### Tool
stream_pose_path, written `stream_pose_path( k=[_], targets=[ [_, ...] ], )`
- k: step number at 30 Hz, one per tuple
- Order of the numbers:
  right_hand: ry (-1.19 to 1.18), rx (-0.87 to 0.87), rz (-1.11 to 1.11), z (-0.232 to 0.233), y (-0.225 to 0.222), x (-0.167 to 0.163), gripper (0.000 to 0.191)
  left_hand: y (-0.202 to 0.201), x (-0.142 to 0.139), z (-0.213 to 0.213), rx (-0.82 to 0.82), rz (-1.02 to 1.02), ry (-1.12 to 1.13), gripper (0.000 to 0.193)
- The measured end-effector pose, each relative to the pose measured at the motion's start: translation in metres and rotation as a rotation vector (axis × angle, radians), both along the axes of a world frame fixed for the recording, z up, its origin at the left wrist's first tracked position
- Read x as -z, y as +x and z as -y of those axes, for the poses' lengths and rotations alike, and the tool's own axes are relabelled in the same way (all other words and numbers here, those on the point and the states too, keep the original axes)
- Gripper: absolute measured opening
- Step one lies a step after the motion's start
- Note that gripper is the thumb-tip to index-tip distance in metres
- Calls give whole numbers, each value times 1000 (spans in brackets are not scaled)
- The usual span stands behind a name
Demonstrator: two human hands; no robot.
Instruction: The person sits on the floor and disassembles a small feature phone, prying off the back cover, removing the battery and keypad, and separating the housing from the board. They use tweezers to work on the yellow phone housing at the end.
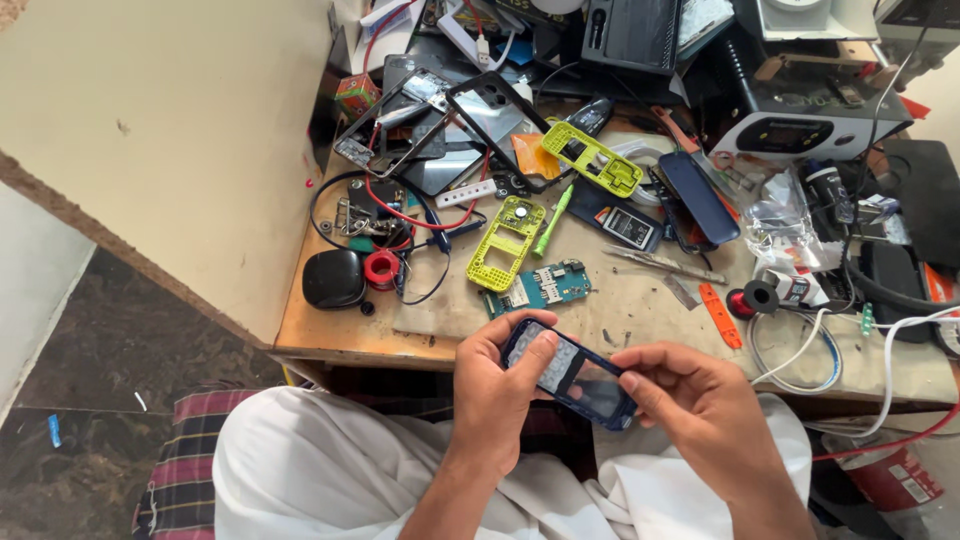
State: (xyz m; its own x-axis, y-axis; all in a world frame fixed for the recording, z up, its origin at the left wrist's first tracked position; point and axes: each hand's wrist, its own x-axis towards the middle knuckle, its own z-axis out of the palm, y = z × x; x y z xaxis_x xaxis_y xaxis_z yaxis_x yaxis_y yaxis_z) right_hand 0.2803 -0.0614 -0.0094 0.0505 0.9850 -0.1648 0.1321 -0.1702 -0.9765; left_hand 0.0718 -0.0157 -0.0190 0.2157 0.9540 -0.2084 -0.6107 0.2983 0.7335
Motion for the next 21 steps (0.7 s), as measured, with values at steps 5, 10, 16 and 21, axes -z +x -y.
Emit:
stream_pose_path(
  k=[5, 10, 16, 21],
  targets=[
    [209, -114, 420, 0, -17, -31, 44, 8, 2, 4, -107, -27, 17, 19],
    [307, -172, 831, 1, -34, -56, 61, 5, 6, 5, -86, 34, -75, 21],
    [328, -296, 873, -3, -31, -60, 61, -6, 9, 7, 89, -12, -160, 26],
    [474, -371, 998, -3, -25, -59, 60, -10, 10, 11, 109, -4, -111, 23]
  ],
)
